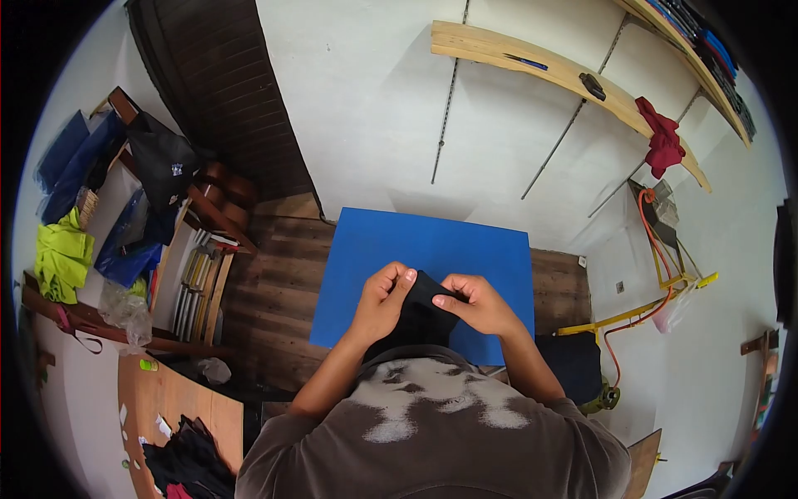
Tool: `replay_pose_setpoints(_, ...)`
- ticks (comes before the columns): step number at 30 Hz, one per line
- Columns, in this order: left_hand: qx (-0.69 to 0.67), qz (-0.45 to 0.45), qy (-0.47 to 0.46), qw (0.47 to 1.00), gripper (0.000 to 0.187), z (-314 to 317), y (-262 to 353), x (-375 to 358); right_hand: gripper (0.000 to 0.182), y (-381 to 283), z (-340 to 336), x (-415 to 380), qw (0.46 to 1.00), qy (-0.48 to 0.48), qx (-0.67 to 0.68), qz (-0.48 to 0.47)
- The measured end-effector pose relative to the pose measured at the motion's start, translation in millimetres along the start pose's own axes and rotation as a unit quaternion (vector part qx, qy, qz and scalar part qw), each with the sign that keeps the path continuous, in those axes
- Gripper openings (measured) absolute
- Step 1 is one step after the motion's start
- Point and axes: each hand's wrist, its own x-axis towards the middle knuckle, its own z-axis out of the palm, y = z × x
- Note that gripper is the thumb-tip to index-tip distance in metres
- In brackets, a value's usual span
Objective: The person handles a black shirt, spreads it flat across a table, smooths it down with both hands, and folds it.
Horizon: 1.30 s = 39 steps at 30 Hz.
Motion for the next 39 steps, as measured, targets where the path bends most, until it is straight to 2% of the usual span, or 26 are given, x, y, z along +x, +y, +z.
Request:
replay_pose_setpoints(7, -0.001, 0.005, 0.034, 0.999, 0.029, -1.7, -0.1, -2.3, 0.035, -6.6, -8.1, -3.4, 0.996, 0.014, -0.085, -0.006)
replay_pose_setpoints(12, -0.048, 0.002, 0.021, 0.999, 0.029, 2.6, -5.0, -3.4, 0.035, -13.6, -12.6, -9.9, 0.991, 0.043, -0.108, -0.066)
replay_pose_setpoints(15, -0.024, 0.008, 0.026, 0.999, 0.030, 4.8, -7.6, -4.3, 0.034, -13.3, -20.0, -13.0, 0.983, 0.045, -0.156, -0.090)
replay_pose_setpoints(18, -0.061, 0.011, 0.048, 0.997, 0.029, 7.1, -16.4, -1.2, 0.032, -12.8, -28.2, -17.2, 0.978, 0.045, -0.200, -0.034)
replay_pose_setpoints(25, -0.070, -0.024, 0.053, 0.996, 0.032, 6.1, -15.0, 0.3, 0.038, -8.5, -27.6, -16.3, 0.984, 0.069, -0.142, -0.085)
replay_pose_setpoints(31, -0.069, -0.017, 0.074, 0.995, 0.034, 7.9, -11.2, -0.1, 0.035, -7.3, -35.7, -19.7, 0.976, 0.061, -0.208, -0.035)
replay_pose_setpoints(33, -0.067, -0.030, 0.095, 0.993, 0.035, 7.3, -13.6, 0.5, 0.039, -7.2, -33.8, -18.3, 0.979, 0.079, -0.160, -0.095)
replay_pose_setpoints(34, -0.066, -0.031, 0.095, 0.993, 0.035, 5.8, -17.1, 0.8, 0.039, -7.2, -33.6, -18.4, 0.980, 0.079, -0.159, -0.095)
replay_pose_setpoints(37, -0.070, -0.019, 0.096, 0.993, 0.036, 3.7, -19.8, 3.2, 0.039, -10.3, -35.9, -21.2, 0.980, 0.086, -0.165, -0.071)
replay_pose_setpoints(39, -0.066, -0.030, 0.108, 0.991, 0.038, 2.9, -14.2, 2.7, 0.038, -15.1, -37.8, -23.5, 0.975, 0.102, -0.197, 0.007)
